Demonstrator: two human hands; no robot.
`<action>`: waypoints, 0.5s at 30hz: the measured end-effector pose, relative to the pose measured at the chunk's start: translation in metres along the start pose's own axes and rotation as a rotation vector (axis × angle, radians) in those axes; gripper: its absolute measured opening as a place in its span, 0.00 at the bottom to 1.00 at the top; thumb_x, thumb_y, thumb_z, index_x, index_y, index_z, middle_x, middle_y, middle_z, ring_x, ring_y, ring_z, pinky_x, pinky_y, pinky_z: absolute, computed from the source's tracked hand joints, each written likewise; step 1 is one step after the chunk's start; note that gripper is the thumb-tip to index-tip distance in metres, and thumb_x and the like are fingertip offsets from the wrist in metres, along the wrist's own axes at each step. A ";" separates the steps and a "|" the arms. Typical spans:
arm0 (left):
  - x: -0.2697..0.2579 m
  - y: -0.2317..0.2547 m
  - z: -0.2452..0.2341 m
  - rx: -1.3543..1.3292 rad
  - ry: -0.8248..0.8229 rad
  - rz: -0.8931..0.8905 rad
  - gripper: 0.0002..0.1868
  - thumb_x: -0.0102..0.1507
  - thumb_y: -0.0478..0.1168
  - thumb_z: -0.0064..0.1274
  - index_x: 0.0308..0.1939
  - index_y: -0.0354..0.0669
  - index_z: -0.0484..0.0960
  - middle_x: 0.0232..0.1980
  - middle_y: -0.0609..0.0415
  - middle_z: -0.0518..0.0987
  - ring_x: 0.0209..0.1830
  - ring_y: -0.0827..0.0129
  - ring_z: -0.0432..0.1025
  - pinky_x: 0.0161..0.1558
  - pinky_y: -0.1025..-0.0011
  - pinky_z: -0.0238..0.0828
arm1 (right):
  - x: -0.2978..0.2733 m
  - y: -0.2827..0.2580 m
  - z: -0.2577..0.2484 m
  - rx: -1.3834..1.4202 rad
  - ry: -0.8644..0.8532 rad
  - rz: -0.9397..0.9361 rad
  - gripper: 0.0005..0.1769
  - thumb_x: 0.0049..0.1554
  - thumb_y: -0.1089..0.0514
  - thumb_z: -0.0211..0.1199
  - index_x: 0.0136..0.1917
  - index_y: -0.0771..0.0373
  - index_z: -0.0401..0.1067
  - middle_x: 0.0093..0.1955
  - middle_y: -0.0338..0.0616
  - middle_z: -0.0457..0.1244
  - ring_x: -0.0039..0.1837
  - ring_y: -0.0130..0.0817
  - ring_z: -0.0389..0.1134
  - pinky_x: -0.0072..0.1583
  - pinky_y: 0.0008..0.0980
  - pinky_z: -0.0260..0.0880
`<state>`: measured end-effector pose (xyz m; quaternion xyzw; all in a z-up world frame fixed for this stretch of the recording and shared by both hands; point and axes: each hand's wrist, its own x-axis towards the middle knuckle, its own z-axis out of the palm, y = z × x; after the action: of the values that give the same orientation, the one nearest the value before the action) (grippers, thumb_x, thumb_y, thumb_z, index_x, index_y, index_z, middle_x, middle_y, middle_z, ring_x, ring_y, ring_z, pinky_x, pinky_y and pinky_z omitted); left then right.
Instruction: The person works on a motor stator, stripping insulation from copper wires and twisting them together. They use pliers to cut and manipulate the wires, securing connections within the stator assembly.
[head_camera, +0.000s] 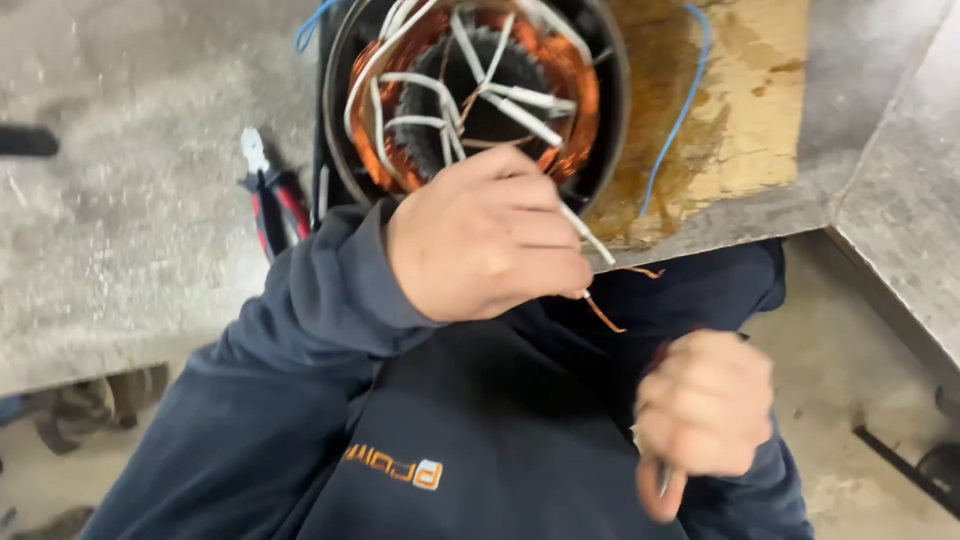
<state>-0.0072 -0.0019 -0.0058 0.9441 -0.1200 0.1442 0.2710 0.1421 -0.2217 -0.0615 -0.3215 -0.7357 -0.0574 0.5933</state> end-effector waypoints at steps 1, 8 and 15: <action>-0.001 0.001 0.001 -0.021 0.004 0.021 0.07 0.64 0.38 0.58 0.45 0.52 0.81 0.42 0.65 0.77 0.47 0.67 0.72 0.56 0.66 0.65 | -0.008 -0.008 -0.008 -0.076 -0.072 0.226 0.19 0.58 0.47 0.59 0.32 0.60 0.65 0.29 0.41 0.60 0.29 0.39 0.61 0.34 0.35 0.64; 0.002 -0.002 0.002 -0.010 0.004 0.045 0.05 0.64 0.39 0.58 0.43 0.52 0.80 0.40 0.64 0.76 0.46 0.67 0.72 0.55 0.66 0.65 | -0.047 0.031 0.018 -0.286 -0.135 0.608 0.33 0.56 0.29 0.59 0.32 0.62 0.64 0.30 0.42 0.57 0.31 0.41 0.58 0.36 0.38 0.55; 0.007 0.001 0.000 0.004 0.053 0.046 0.06 0.65 0.38 0.58 0.45 0.50 0.82 0.41 0.63 0.78 0.45 0.66 0.73 0.53 0.67 0.66 | -0.032 0.031 0.059 -0.112 0.136 0.735 0.33 0.69 0.35 0.51 0.36 0.64 0.67 0.33 0.43 0.58 0.34 0.38 0.61 0.39 0.37 0.57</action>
<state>-0.0013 -0.0034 -0.0027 0.9375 -0.1341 0.1758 0.2686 0.1127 -0.1832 -0.1166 -0.5913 -0.5260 0.0982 0.6033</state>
